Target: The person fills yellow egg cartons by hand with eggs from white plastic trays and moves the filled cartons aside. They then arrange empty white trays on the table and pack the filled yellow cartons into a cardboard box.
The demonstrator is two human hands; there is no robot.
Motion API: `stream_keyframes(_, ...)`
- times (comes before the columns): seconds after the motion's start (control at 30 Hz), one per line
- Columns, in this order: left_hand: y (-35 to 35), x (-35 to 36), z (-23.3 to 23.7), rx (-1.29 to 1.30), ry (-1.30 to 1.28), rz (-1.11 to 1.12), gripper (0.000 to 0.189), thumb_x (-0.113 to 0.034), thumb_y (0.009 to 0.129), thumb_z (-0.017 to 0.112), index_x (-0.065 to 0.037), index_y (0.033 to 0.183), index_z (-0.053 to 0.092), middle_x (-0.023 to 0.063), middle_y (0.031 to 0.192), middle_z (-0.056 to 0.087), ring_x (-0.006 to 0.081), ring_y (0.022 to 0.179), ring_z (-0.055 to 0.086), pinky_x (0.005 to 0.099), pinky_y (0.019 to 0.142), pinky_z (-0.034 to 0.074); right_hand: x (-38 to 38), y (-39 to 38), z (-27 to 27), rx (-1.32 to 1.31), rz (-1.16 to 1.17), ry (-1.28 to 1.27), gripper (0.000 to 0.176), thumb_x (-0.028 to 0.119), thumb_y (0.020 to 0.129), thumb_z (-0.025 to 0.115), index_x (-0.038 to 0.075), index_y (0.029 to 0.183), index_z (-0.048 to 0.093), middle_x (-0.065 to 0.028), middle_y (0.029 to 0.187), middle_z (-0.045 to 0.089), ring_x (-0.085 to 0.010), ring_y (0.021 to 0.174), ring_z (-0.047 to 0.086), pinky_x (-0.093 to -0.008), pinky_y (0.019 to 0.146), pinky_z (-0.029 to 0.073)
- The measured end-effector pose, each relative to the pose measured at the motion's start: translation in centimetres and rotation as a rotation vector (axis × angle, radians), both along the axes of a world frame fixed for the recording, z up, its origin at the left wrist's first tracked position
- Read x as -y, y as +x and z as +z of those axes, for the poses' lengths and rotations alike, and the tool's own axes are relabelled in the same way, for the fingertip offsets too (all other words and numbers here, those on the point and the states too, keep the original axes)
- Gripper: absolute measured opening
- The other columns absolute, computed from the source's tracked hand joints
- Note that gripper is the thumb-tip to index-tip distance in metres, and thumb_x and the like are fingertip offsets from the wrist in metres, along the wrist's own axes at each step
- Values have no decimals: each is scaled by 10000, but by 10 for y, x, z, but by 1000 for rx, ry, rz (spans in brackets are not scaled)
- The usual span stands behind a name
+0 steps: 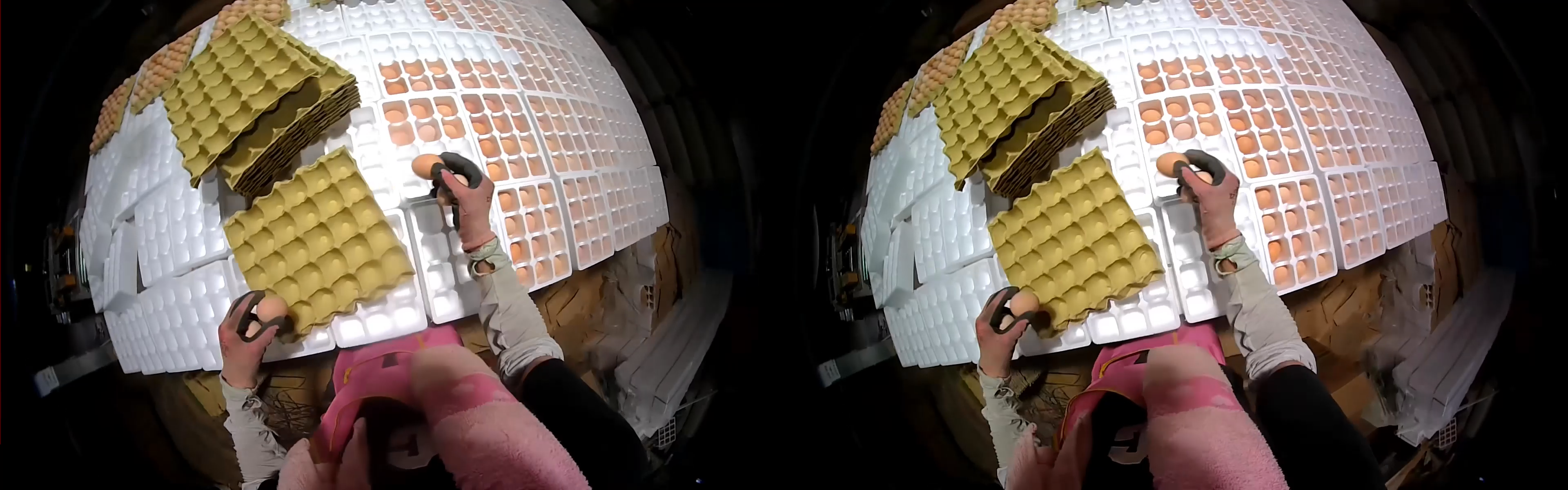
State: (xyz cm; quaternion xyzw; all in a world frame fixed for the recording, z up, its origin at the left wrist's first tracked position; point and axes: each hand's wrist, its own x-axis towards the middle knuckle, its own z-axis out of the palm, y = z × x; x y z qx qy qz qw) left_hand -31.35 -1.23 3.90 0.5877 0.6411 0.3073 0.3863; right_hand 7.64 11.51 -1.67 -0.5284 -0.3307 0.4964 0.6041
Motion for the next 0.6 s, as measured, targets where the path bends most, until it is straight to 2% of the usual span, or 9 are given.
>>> stream_keyframes(0.07,50,-37,11,285,-6,112,561,-34,654,780,10,1186,610,132,1103,643,226,985,643,307,877,509,-35,48,-28,1073,-176,153,370,193,767,749,53,1089,635,-86,917,677,-222,730,657,-325,653,520)
stream_keyframes(0.13,126,-89,12,230,116,11,535,-86,681,793,-2,1177,613,140,1083,654,248,979,648,330,856,518,-61,74,-49,1551,90,-38,422,216,762,748,103,1145,612,-99,967,648,-276,779,649,-373,696,518)
stream_keyframes(0.2,195,-147,-14,-22,372,-145,516,-175,696,801,-39,1158,618,139,1076,652,280,910,654,353,809,526,-72,76,-47,1388,99,57,411,245,789,722,127,1160,589,-85,990,622,-267,802,640,-380,688,513)
stream_keyframes(0.27,233,-177,-37,-72,340,-157,447,-228,734,768,-76,1129,624,138,1065,639,307,878,637,382,768,517,-79,65,-35,1097,97,44,392,249,806,700,120,1158,584,-88,986,618,-272,820,632,-377,700,508)
stream_keyframes(0.3,260,-204,-61,-336,272,-216,446,-191,736,763,-68,1143,626,135,1065,642,312,905,636,383,808,512,-91,46,-47,1038,39,370,375,230,836,648,122,1187,571,-89,1008,609,-275,920,604,-403,806,473)
stream_keyframes(0.33,278,-220,-83,-597,195,-286,449,-153,738,758,-59,1157,628,133,1065,644,316,932,635,385,847,506,-91,39,-47,1273,155,323,375,195,859,587,108,1223,562,-103,1090,596,-302,1037,548,-443,923,403)
stream_keyframes(0.47,281,-203,-90,-186,438,-183,412,-225,819,673,-91,1202,602,117,1126,614,326,924,607,410,790,487,-83,53,-67,1052,-12,377,379,98,855,519,24,1226,539,-155,1202,567,-364,1114,492,-471,971,381)
stream_keyframes(0.53,294,-185,-102,-345,355,-266,411,-228,848,637,-131,1245,587,98,1237,576,323,1108,533,420,947,408,-68,60,-48,702,-103,174,390,66,862,491,-5,1244,531,-184,1195,567,-382,1101,510,-459,969,402)
stream_keyframes(0.6,303,-178,-106,-473,412,-346,423,-212,843,632,-149,1259,583,82,1345,508,337,1248,411,481,1040,297,-57,62,-33,603,-75,154,396,55,876,472,-14,1261,529,-198,1199,569,-373,1093,531,-426,953,426)
